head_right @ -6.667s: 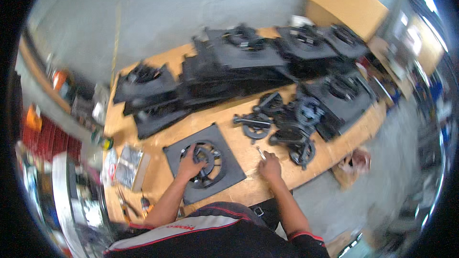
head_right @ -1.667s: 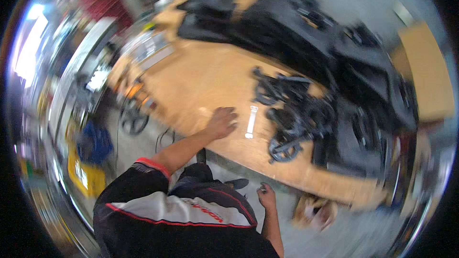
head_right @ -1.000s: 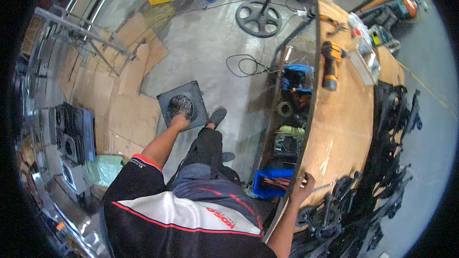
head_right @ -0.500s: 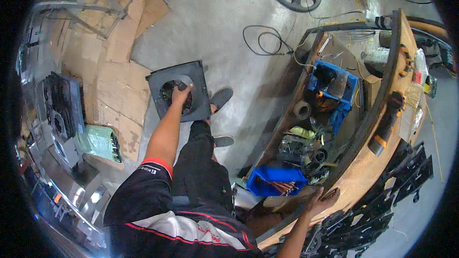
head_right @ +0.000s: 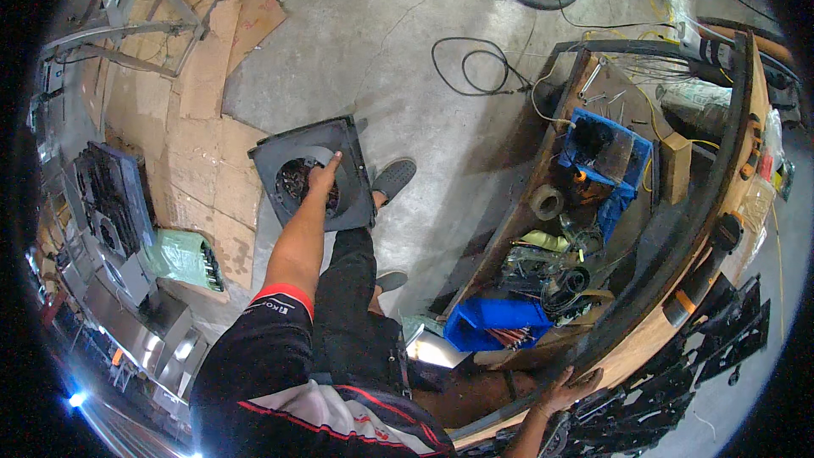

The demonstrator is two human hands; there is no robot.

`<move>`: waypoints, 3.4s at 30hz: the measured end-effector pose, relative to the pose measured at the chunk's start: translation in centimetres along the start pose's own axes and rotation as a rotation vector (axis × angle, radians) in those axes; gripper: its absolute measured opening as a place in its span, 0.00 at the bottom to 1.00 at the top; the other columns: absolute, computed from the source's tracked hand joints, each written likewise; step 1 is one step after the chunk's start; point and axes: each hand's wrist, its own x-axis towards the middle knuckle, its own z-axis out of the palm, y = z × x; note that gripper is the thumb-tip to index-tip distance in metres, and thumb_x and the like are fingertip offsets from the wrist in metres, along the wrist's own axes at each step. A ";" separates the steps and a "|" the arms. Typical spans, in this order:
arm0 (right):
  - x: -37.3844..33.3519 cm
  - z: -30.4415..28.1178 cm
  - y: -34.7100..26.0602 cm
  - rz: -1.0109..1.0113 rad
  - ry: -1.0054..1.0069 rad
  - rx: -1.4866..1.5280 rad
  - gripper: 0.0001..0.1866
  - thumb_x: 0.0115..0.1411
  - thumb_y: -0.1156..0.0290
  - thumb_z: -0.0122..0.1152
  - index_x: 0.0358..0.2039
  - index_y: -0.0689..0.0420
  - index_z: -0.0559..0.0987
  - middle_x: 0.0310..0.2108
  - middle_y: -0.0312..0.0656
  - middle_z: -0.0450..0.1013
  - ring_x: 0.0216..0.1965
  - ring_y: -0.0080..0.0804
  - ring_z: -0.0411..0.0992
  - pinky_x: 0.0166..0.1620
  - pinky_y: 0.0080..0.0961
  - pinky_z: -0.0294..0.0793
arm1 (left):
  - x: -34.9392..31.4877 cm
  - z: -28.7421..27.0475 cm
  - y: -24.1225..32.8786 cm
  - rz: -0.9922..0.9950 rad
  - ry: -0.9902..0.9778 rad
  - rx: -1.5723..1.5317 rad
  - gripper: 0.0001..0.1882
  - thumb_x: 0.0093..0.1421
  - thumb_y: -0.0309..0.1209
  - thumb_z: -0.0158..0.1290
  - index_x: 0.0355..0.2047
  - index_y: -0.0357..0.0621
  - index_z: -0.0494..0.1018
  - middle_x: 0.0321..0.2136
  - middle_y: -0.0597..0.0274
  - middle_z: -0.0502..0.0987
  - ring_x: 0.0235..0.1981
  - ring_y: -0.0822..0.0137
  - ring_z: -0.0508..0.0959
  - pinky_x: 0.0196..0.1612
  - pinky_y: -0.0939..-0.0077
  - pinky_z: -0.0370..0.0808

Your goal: The person assembles a gas stove burner unit on a wooden workbench. They place the burner grate and base onto the stove body, then use a cordless drill to fasten screws. The person also uses a wrench to tighten components and handles various stove parts and fasteners during the process.

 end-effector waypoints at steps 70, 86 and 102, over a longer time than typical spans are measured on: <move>22.6 -0.6 11.9 0.691 0.044 3.148 0.13 0.70 0.62 0.52 0.47 0.53 0.78 0.45 0.42 0.78 0.45 0.39 0.77 0.50 0.46 0.80 | -78.9 -13.0 30.8 1.142 -1.957 -0.383 0.12 0.68 0.36 0.49 0.31 0.42 0.65 0.19 0.67 0.63 0.18 0.73 0.65 0.30 0.72 0.64; 18.1 -6.9 15.7 0.832 0.161 1.368 0.30 0.61 0.56 0.62 0.58 0.61 0.73 0.50 0.54 0.77 0.53 0.43 0.76 0.56 0.33 0.72 | -80.5 -9.6 30.4 1.072 -2.100 -0.166 0.09 0.68 0.31 0.48 0.31 0.40 0.68 0.19 0.67 0.65 0.18 0.73 0.66 0.30 0.72 0.67; 11.1 -13.2 9.4 0.366 0.378 1.162 0.32 0.63 0.59 0.62 0.61 0.66 0.67 0.47 0.50 0.76 0.50 0.41 0.74 0.57 0.35 0.71 | -91.4 -3.3 27.2 0.947 -2.428 0.525 0.16 0.63 0.41 0.55 0.30 0.37 0.75 0.19 0.63 0.69 0.19 0.68 0.70 0.30 0.68 0.69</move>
